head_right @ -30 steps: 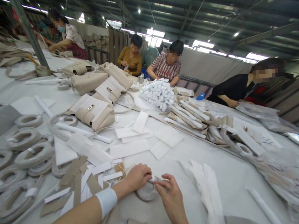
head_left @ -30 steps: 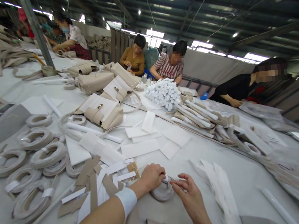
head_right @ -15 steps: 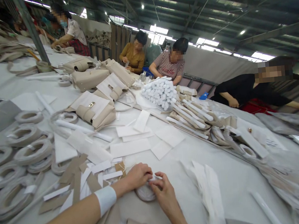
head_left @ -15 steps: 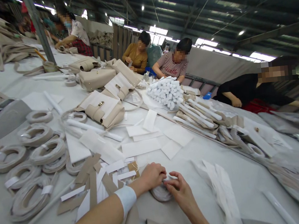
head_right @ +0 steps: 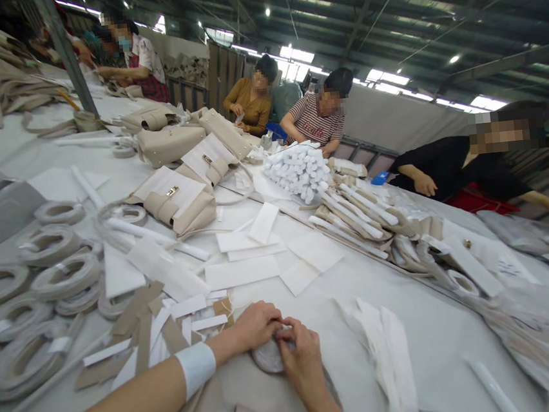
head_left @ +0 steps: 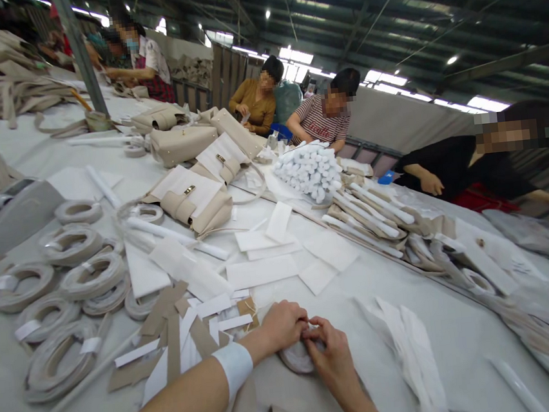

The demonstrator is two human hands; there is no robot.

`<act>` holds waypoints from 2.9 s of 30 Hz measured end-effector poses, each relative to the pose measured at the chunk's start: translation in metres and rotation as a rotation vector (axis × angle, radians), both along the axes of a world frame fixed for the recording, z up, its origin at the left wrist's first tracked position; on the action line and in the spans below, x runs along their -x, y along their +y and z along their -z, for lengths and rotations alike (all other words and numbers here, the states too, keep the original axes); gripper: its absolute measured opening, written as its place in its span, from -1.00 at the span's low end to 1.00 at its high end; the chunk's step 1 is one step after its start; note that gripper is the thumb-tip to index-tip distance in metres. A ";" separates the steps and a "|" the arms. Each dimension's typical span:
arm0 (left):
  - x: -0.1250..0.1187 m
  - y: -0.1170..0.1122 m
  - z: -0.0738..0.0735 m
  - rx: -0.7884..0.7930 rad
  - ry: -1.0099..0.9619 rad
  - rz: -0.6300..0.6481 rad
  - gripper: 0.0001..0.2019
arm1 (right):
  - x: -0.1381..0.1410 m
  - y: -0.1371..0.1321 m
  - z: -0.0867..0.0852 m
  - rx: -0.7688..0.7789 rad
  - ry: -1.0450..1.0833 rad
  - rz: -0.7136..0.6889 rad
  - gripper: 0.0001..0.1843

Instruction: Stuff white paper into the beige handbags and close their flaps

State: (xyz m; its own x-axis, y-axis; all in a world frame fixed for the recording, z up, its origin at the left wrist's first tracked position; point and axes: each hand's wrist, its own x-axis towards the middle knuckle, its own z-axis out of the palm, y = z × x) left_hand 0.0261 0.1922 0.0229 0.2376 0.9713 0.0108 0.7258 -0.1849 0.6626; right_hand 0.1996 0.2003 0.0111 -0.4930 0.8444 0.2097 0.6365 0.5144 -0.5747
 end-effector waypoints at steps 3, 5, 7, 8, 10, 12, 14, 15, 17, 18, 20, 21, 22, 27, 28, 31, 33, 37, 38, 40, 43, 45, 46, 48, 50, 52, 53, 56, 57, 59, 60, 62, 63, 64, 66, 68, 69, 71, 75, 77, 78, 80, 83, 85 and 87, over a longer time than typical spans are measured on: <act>0.000 0.000 0.000 -0.005 0.007 -0.006 -0.82 | -0.002 0.001 0.006 -0.193 -0.047 -0.031 -0.68; 0.001 0.000 -0.001 -0.004 0.012 -0.009 -0.82 | -0.001 0.000 0.009 -0.268 -0.067 -0.052 -0.65; 0.001 -0.001 -0.001 -0.003 0.017 -0.009 -0.82 | -0.001 0.000 0.011 -0.301 -0.082 -0.056 -0.63; 0.001 -0.001 -0.002 -0.004 0.018 -0.010 -0.82 | 0.000 -0.001 0.012 -0.305 -0.086 -0.053 -0.62; 0.001 0.000 -0.002 -0.006 0.020 -0.011 -0.81 | 0.000 -0.002 0.014 -0.297 -0.090 -0.038 -0.60; 0.001 0.000 -0.002 -0.010 0.019 -0.010 -0.81 | -0.001 -0.003 0.017 -0.285 -0.089 -0.017 -0.57; 0.000 0.000 -0.002 -0.013 0.019 -0.007 -0.81 | -0.001 -0.004 0.019 -0.271 -0.085 -0.004 -0.54; 0.000 0.000 -0.001 -0.013 0.019 -0.006 -0.81 | -0.001 -0.005 0.019 -0.264 -0.081 -0.001 -0.53; -0.001 0.001 -0.001 -0.012 0.021 -0.004 -0.80 | 0.000 -0.005 0.020 -0.258 -0.071 -0.008 -0.50; -0.002 0.001 0.000 -0.011 0.023 -0.005 -0.80 | 0.000 -0.004 0.020 -0.262 -0.070 -0.015 -0.49; -0.002 0.001 0.000 -0.008 0.028 -0.008 -0.80 | -0.001 -0.004 0.020 -0.287 -0.080 -0.033 -0.45; -0.002 0.001 0.000 -0.006 0.030 -0.008 -0.80 | -0.002 -0.003 0.020 -0.308 -0.088 -0.045 -0.43; -0.002 0.000 -0.001 -0.005 0.031 -0.009 -0.80 | -0.003 -0.002 0.021 -0.331 -0.095 -0.058 -0.42; -0.001 -0.001 -0.005 -0.007 0.039 -0.009 -0.81 | -0.004 -0.001 0.022 -0.423 -0.093 -0.111 -0.41; -0.001 -0.001 -0.005 -0.007 0.041 -0.007 -0.81 | -0.004 -0.001 0.021 -0.433 -0.088 -0.111 -0.40; -0.001 -0.002 -0.006 -0.008 0.052 -0.002 -0.81 | -0.002 -0.003 0.019 -0.433 -0.078 -0.107 -0.39; -0.002 -0.002 -0.006 -0.010 0.061 0.002 -0.81 | -0.002 -0.003 0.017 -0.393 -0.078 -0.092 -0.37; -0.001 -0.003 -0.009 -0.014 0.078 0.024 -0.79 | -0.002 0.000 0.012 -0.217 -0.077 -0.046 -0.28; 0.001 -0.003 -0.010 -0.015 0.082 0.034 -0.78 | -0.002 0.002 0.010 -0.163 -0.068 -0.038 -0.26; 0.004 -0.004 -0.012 -0.021 0.089 0.062 -0.78 | -0.001 0.005 0.005 -0.057 -0.043 -0.037 -0.23; 0.008 -0.005 -0.014 -0.032 0.099 0.120 -0.83 | 0.002 0.007 -0.003 0.053 -0.011 -0.028 -0.21; 0.008 -0.006 -0.013 -0.042 0.113 0.144 -0.74 | 0.004 0.007 -0.007 0.086 0.006 -0.012 -0.22; 0.007 -0.007 -0.012 -0.046 0.121 0.143 -0.72 | 0.005 0.007 -0.008 0.094 0.014 0.001 -0.22; 0.003 -0.007 -0.010 -0.049 0.135 0.117 -0.74 | 0.006 0.006 -0.010 0.104 0.024 0.019 -0.23; -0.001 -0.006 -0.008 -0.044 0.141 0.088 -0.79 | 0.007 0.006 -0.012 0.111 0.025 0.020 -0.22; -0.003 -0.005 -0.005 -0.037 0.139 0.079 -0.83 | 0.008 0.007 -0.015 0.130 0.014 -0.003 -0.19; -0.003 -0.004 -0.005 -0.035 0.136 0.078 -0.84 | 0.009 0.009 -0.016 0.146 0.004 -0.020 -0.18; -0.002 -0.003 -0.003 -0.031 0.120 0.072 -0.84 | 0.009 0.013 -0.022 0.210 -0.023 -0.084 -0.15; -0.002 -0.003 -0.003 -0.032 0.115 0.066 -0.85 | 0.008 0.014 -0.024 0.231 -0.023 -0.105 -0.16; -0.002 -0.003 -0.003 -0.034 0.105 0.052 -0.87 | 0.006 0.015 -0.029 0.268 -0.005 -0.137 -0.19; -0.003 -0.004 -0.002 -0.035 0.100 0.043 -0.88 | 0.005 0.015 -0.032 0.283 0.010 -0.148 -0.21; -0.005 -0.005 -0.002 -0.036 0.091 0.027 -0.89 | 0.003 0.015 -0.036 0.307 0.033 -0.155 -0.25; -0.006 -0.005 -0.002 -0.034 0.089 0.020 -0.89 | 0.003 0.014 -0.037 0.316 0.035 -0.152 -0.26; -0.007 -0.006 -0.001 -0.032 0.087 0.012 -0.89 | 0.003 0.014 -0.038 0.319 0.027 -0.148 -0.27; -0.009 -0.006 -0.001 -0.027 0.089 0.000 -0.90 | 0.003 0.014 -0.038 0.276 -0.022 -0.143 -0.31; -0.010 -0.005 -0.002 -0.020 0.092 -0.001 -0.91 | 0.004 0.016 -0.037 0.126 -0.099 -0.171 -0.38; -0.010 -0.004 -0.002 -0.017 0.092 0.002 -0.90 | 0.004 0.018 -0.036 0.017 -0.140 -0.205 -0.42; -0.011 -0.003 -0.002 -0.012 0.093 0.012 -0.89 | 0.004 0.022 -0.036 -0.201 -0.217 -0.298 -0.45; -0.011 -0.003 -0.001 -0.008 0.084 0.008 -0.88 | 0.002 0.029 -0.039 -0.306 -0.277 -0.353 -0.50; -0.010 -0.004 0.000 -0.008 0.073 0.000 -0.88 | 0.001 0.032 -0.040 -0.178 -0.223 -0.246 -0.55; -0.010 -0.005 0.000 -0.007 0.067 -0.002 -0.87 | 0.001 0.034 -0.039 -0.086 -0.179 -0.185 -0.57; -0.010 -0.006 0.001 -0.006 0.057 -0.001 -0.85 | 0.001 0.036 -0.037 0.111 -0.080 -0.085 -0.57; -0.011 -0.006 0.002 -0.002 0.045 -0.007 -0.74 | 0.003 0.040 -0.032 0.299 0.029 -0.021 -0.56; -0.011 -0.005 0.003 -0.004 0.035 -0.018 -0.61 | 0.006 0.042 -0.030 0.330 0.047 -0.004 -0.57; -0.011 -0.005 0.004 -0.007 0.023 -0.018 -0.52 | 0.009 0.044 -0.030 0.348 0.043 0.011 -0.58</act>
State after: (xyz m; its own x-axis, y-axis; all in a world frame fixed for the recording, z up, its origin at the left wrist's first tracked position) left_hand 0.0376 0.1875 0.0187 0.2206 0.9753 0.0121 0.7441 -0.1763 0.6444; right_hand 0.1902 0.2442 0.0406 -0.4806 0.8741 -0.0710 0.6121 0.2763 -0.7409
